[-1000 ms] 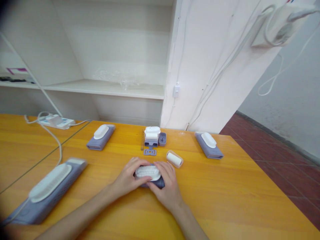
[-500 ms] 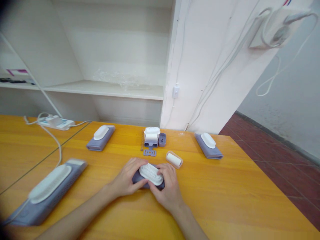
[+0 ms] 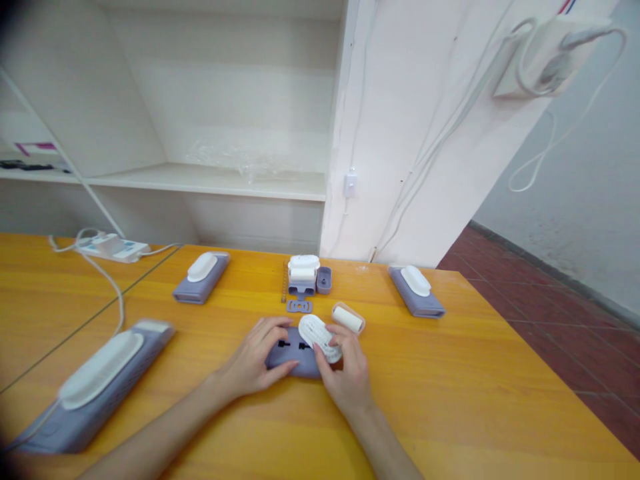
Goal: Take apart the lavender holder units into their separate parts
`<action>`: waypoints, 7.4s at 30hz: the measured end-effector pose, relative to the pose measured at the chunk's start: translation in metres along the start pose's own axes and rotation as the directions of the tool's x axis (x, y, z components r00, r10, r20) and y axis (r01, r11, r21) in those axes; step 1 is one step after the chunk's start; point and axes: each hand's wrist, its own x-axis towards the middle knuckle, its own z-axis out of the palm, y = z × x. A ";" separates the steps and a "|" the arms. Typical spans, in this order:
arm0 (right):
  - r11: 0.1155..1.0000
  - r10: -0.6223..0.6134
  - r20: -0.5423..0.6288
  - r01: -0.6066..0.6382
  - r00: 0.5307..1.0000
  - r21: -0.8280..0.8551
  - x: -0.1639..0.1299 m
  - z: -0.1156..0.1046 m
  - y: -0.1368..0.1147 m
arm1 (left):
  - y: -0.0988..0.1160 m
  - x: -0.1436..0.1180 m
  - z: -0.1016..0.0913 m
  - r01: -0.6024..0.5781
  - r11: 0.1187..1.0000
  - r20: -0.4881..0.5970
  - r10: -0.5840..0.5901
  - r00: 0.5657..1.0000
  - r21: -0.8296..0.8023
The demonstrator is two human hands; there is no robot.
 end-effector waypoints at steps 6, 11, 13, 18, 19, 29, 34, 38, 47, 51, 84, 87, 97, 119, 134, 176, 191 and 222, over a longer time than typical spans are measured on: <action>0.983 0.129 -0.280 -0.160 0.951 -0.093 0.015 -0.016 0.016 | -0.001 0.000 0.001 -0.015 0.999 0.010 0.015 1.000 0.047; 0.881 0.337 -0.496 -0.454 0.800 -0.134 0.026 -0.038 0.054 | 0.000 -0.002 0.004 0.023 0.998 -0.017 -0.022 1.000 0.066; 0.811 0.416 -0.515 -0.562 0.750 -0.162 0.027 -0.044 0.066 | 0.001 -0.002 0.005 0.040 0.996 -0.026 -0.038 0.999 0.078; 0.696 0.523 -0.459 -0.671 0.718 -0.255 0.026 -0.049 0.078 | 0.001 -0.002 0.005 0.067 0.993 -0.035 -0.064 0.997 0.101; 0.690 0.531 -0.446 -0.674 0.720 -0.266 0.025 -0.048 0.079 | 0.001 -0.001 0.005 0.070 0.992 -0.038 -0.066 0.997 0.103; 0.651 0.564 -0.343 -0.660 0.751 -0.376 0.024 -0.042 0.078 | 0.001 -0.001 0.005 0.071 0.990 -0.053 -0.065 0.996 0.120; 0.605 0.573 -0.291 -0.635 0.766 -0.481 0.026 -0.041 0.071 | 0.001 -0.002 0.005 0.067 0.991 -0.058 -0.060 0.997 0.113; 0.607 0.541 -0.277 -0.596 0.794 -0.526 0.027 -0.040 0.066 | 0.001 -0.002 0.006 0.066 0.991 -0.062 -0.060 0.996 0.114; 0.701 0.247 -0.297 -0.381 0.922 -0.603 0.024 -0.037 0.064 | 0.002 -0.001 0.003 0.053 0.992 -0.054 -0.047 0.997 0.112; 0.830 -0.006 -0.218 -0.117 0.976 -0.545 0.020 -0.027 0.044 | 0.002 -0.002 0.003 0.058 0.990 -0.032 -0.054 0.998 0.129; 0.643 0.515 0.264 -0.571 0.816 0.511 0.001 0.006 -0.040 | 0.023 0.000 0.018 0.345 0.727 -0.019 -0.441 0.897 -0.593; 0.586 0.544 0.272 -0.592 0.794 0.554 0.007 0.004 -0.036 | 0.021 0.003 0.019 0.431 0.370 0.244 -0.455 0.856 -0.823; 0.526 0.381 0.520 -0.642 0.765 0.558 0.004 0.011 -0.041 | 0.012 0.010 0.017 0.329 0.049 0.220 -0.649 0.728 -0.943; 0.840 0.210 0.483 -0.410 0.850 0.356 -0.004 0.014 -0.038 | 0.001 0.001 0.025 0.253 0.032 0.155 -0.713 0.684 -0.967; 0.993 0.115 0.274 -0.111 0.955 -0.029 -0.006 0.015 -0.028 | 0.010 0.001 0.022 0.266 0.267 0.012 -0.685 0.728 -0.926; 0.959 -0.047 0.387 0.150 0.921 -0.241 0.009 -0.001 -0.042 | 0.011 0.001 0.022 0.278 0.326 -0.016 -0.674 0.738 -0.903; 0.977 -0.041 0.347 0.110 0.937 -0.184 0.004 0.003 -0.040 | 0.008 0.002 0.025 0.250 0.349 -0.056 -0.674 0.737 -0.903; 0.988 0.034 0.367 0.025 0.930 -0.155 0.003 0.004 -0.040 | 0.005 0.001 0.028 0.277 0.335 -0.057 -0.723 0.689 -0.900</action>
